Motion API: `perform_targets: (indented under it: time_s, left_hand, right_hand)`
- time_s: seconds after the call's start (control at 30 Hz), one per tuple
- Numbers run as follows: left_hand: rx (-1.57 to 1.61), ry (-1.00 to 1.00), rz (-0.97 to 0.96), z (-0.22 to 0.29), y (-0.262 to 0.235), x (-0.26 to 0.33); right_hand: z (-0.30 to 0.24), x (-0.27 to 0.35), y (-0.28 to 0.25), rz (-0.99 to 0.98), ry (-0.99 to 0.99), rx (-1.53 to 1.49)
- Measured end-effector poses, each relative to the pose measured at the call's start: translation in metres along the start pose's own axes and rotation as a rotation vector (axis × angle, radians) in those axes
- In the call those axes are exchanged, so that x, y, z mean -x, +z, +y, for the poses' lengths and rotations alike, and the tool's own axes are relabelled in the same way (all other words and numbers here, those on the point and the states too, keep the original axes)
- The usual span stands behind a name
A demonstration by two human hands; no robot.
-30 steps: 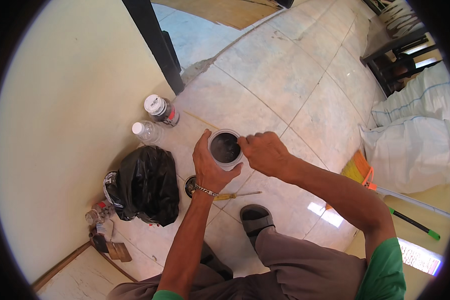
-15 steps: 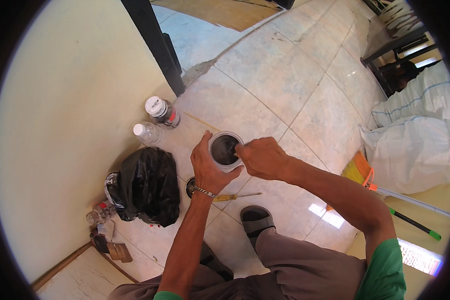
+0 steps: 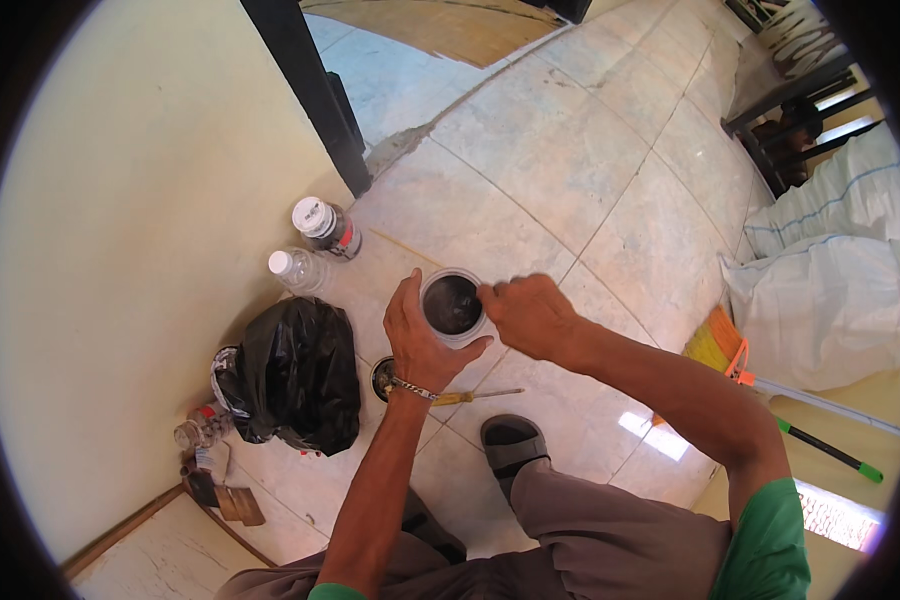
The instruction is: The person pours liquid from a clear plastic bottle into a small white container holding a dark substance. They then use a thin stick to stir the mixture thoroughly, scraping the sides of the container to ensure the contents are well combined.
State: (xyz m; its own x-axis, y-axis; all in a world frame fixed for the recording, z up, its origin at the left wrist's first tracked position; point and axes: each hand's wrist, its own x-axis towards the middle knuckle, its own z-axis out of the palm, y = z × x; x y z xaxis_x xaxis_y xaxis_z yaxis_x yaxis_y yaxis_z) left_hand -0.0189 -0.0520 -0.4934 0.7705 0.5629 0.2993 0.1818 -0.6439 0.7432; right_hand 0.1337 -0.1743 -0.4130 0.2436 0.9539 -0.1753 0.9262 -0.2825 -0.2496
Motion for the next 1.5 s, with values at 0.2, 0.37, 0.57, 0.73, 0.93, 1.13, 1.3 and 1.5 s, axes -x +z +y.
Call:
perform_targets:
  time_s: [0.2, 0.37, 0.57, 0.73, 0.93, 1.13, 1.3, 1.5]
  left_hand:
    - [0.013, -0.059, 0.019, -0.002, 0.006, 0.002]
    - [-0.011, 0.042, 0.012, -0.006, 0.002, 0.002]
    - [0.013, -0.06, 0.047, 0.0, 0.004, 0.003]
    - [-0.026, 0.048, 0.025, -0.009, 0.0, 0.005]
    - [-0.083, 0.01, 0.053, -0.001, -0.001, 0.003]
    - [-0.077, 0.066, 0.041, -0.003, -0.001, 0.004]
    - [-0.15, 0.044, 0.082, 0.001, 0.0, 0.005]
    - [-0.146, 0.05, 0.062, -0.001, -0.001, 0.005]
  right_hand:
    - [-0.004, -0.003, 0.001, 0.014, 0.016, -0.002]
    - [-0.008, -0.004, -0.003, -0.05, 0.003, -0.023]
    - [-0.009, -0.004, -0.003, -0.097, 0.022, -0.035]
    - [-0.013, -0.007, -0.012, -0.172, 0.042, -0.053]
    - [-0.011, -0.006, -0.006, -0.116, 0.048, -0.133]
    - [-0.013, -0.005, -0.007, -0.109, 0.061, -0.131]
    - [-0.012, -0.004, -0.003, -0.137, 0.036, -0.09]
    - [-0.013, -0.005, -0.008, -0.19, 0.041, -0.074]
